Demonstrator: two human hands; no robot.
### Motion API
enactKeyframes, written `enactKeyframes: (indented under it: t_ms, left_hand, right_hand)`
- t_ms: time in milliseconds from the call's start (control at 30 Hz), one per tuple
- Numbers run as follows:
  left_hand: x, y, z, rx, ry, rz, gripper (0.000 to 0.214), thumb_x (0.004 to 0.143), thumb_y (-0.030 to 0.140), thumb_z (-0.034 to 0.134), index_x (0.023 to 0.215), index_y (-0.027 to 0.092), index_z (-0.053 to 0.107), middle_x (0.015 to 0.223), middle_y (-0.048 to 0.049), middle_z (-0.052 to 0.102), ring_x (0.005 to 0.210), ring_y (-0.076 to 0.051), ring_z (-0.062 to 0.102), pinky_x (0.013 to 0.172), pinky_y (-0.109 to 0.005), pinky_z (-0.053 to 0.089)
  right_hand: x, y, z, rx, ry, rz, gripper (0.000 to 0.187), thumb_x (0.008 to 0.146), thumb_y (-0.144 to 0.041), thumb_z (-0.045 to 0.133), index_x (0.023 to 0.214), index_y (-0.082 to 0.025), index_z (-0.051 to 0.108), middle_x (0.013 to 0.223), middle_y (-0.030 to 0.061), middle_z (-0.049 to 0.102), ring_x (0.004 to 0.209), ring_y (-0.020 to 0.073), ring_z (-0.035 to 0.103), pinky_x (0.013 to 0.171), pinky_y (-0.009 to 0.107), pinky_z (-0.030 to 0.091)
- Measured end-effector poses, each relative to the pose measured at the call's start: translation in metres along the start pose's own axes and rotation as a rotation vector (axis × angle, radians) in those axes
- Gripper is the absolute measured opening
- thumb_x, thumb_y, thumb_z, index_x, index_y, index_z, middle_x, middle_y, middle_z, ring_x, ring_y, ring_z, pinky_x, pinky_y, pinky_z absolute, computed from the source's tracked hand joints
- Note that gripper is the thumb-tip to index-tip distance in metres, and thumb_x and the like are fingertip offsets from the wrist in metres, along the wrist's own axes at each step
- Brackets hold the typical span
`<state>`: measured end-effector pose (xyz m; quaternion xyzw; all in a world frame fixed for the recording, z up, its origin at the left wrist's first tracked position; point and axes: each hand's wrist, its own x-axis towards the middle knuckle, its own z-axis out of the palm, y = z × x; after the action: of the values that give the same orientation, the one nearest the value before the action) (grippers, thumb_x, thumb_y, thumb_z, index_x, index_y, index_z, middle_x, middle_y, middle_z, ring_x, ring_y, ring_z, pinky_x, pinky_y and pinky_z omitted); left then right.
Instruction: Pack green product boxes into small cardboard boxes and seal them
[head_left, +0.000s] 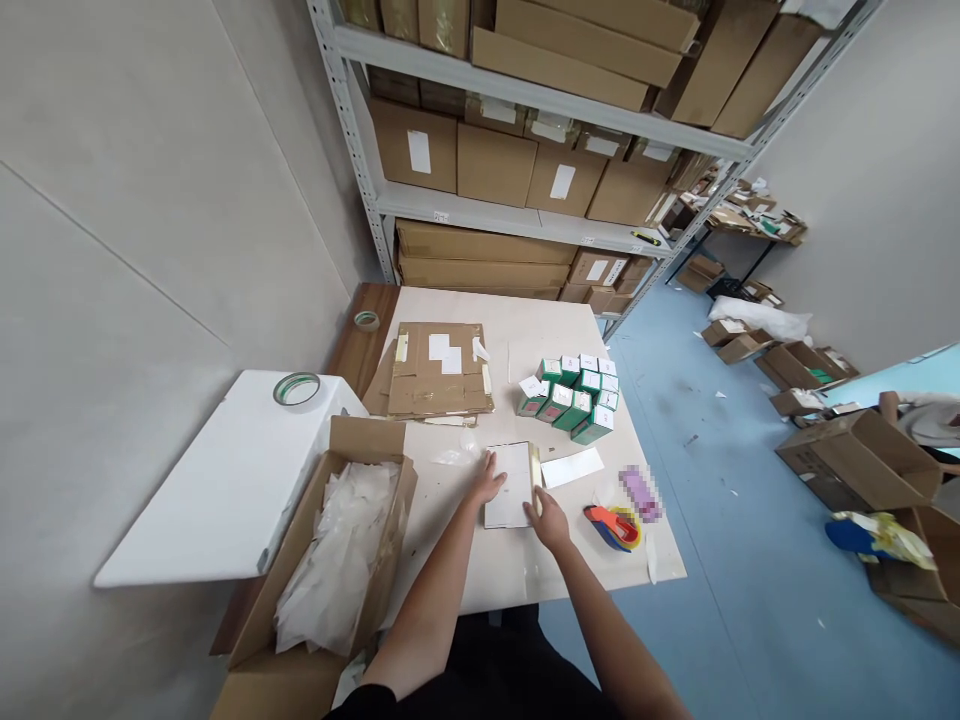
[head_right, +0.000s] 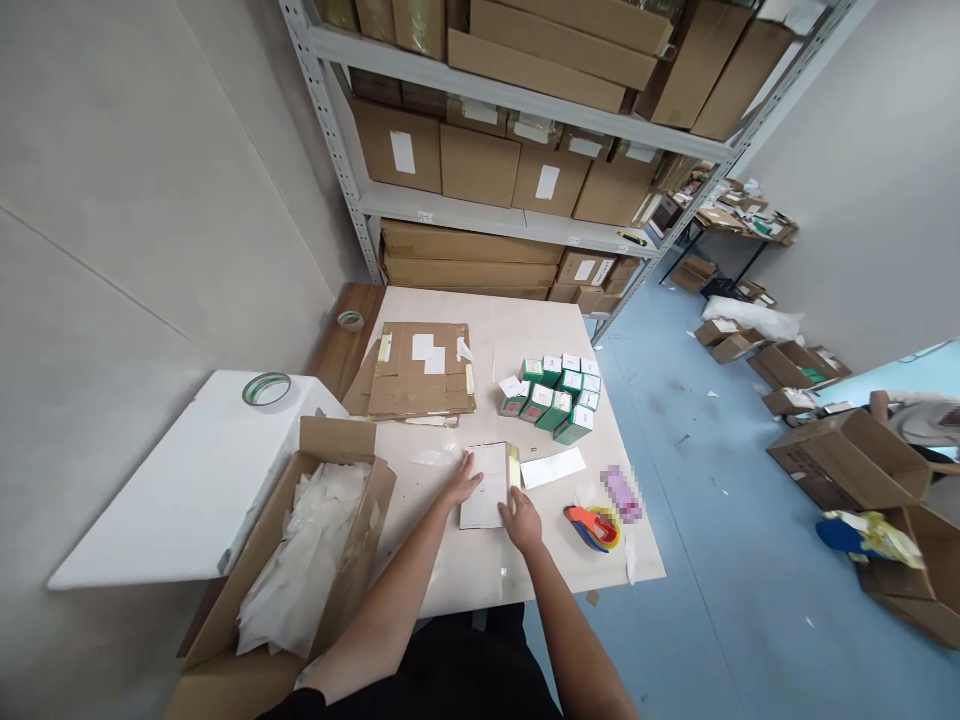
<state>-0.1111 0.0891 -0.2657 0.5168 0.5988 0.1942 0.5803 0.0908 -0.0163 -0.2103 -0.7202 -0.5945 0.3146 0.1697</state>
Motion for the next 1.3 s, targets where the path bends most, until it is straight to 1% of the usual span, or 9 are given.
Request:
enactKeyframes:
  t_ms: [167,267,333,500,667,833,933,1100,1300]
  left_hand:
    - [-0.024,-0.018,-0.020,-0.127,0.138,-0.136,0.083,0.091,0.057,0.064,0.158,0.015,0.039,0.167,-0.0187,0.037,0.158,-0.035,0.029,0.128,-0.047,0.022]
    - [-0.051,-0.030,-0.020,-0.186,0.205,-0.121,0.072,0.094,0.058,0.058,0.153,0.018,0.048,0.161,-0.0168,0.049,0.153,-0.034,0.039,0.126,-0.047,0.029]
    - [-0.070,-0.039,-0.012,-0.311,0.260,-0.070,0.071,0.094,0.059,0.058,0.152,0.019,0.051,0.160,-0.0151,0.051,0.152,-0.033,0.041,0.124,-0.045,0.033]
    - [-0.107,-0.048,0.012,-0.505,0.154,-0.046,0.111,0.074,0.049,0.085,0.166,0.023,0.028,0.161,-0.0151,0.048,0.136,-0.036,0.059,0.115,-0.045,0.046]
    - [-0.119,-0.034,0.016,-0.565,0.096,-0.056,0.140,0.056,0.024,0.095,0.170,0.025,0.014,0.151,-0.0152,0.058,0.127,-0.036,0.064,0.105,-0.043,0.054]
    - [-0.124,-0.006,0.018,-0.579,0.179,0.025,0.134,0.057,0.024,0.094,0.169,0.029,0.020,0.152,-0.0139,0.058,0.132,-0.034,0.061,0.108,-0.044,0.052]
    - [-0.134,0.016,0.021,-0.565,0.254,0.085,0.129,0.061,0.029,0.092,0.169,0.029,0.021,0.153,-0.0129,0.057,0.140,-0.033,0.055,0.113,-0.045,0.049]
    - [-0.163,0.055,0.033,-0.555,0.407,0.194,0.128,0.067,0.029,0.087,0.170,0.031,0.011,0.165,-0.0116,0.043,0.150,-0.034,0.043,0.115,-0.046,0.047]
    - [-0.206,0.089,0.063,-0.484,0.521,0.295,0.127,0.072,0.030,0.084,0.169,0.037,0.001,0.173,-0.0076,0.026,0.157,-0.034,0.031,0.118,-0.045,0.044]
  right_hand:
    - [0.001,-0.035,0.024,-0.010,-0.047,-0.246,0.046,0.099,-0.046,0.055,0.135,-0.021,0.070,0.155,0.0126,0.055,0.144,0.0317,0.050,0.119,0.046,0.042]
    - [0.006,-0.041,0.031,0.016,-0.035,-0.229,0.043,0.096,-0.038,0.056,0.133,-0.022,0.071,0.152,0.0124,0.057,0.141,0.0317,0.053,0.118,0.046,0.043]
    - [0.009,-0.037,0.034,0.043,0.000,-0.152,0.054,0.089,-0.032,0.060,0.142,-0.020,0.064,0.151,0.0141,0.058,0.138,0.0328,0.054,0.116,0.047,0.045]
    - [0.015,-0.022,0.044,0.298,-0.140,0.025,0.079,0.077,-0.027,0.059,0.155,-0.023,0.044,0.143,0.0101,0.065,0.110,0.0263,0.072,0.098,0.041,0.057]
    - [0.026,-0.019,0.044,0.470,-0.163,0.141,0.088,0.062,-0.026,0.060,0.149,-0.021,0.049,0.139,0.0099,0.067,0.108,0.0262,0.073,0.084,0.035,0.062]
    - [0.034,-0.026,0.021,0.525,-0.189,0.061,0.078,0.059,-0.029,0.060,0.137,-0.022,0.062,0.117,0.0068,0.077,0.101,0.0291,0.074,0.078,0.037,0.063]
    - [0.036,-0.034,-0.002,0.559,-0.162,-0.055,0.073,0.060,-0.030,0.059,0.132,-0.023,0.065,0.121,0.0084,0.076,0.108,0.0314,0.072,0.083,0.042,0.063]
    - [0.036,-0.048,-0.051,0.701,-0.254,-0.237,0.072,0.063,-0.031,0.062,0.135,-0.023,0.063,0.139,0.0114,0.067,0.117,0.0314,0.067,0.083,0.041,0.063]
    - [0.031,-0.046,-0.102,0.755,-0.422,-0.378,0.071,0.071,-0.036,0.073,0.140,-0.024,0.063,0.126,0.0123,0.071,0.112,0.0325,0.069,0.085,0.044,0.062]
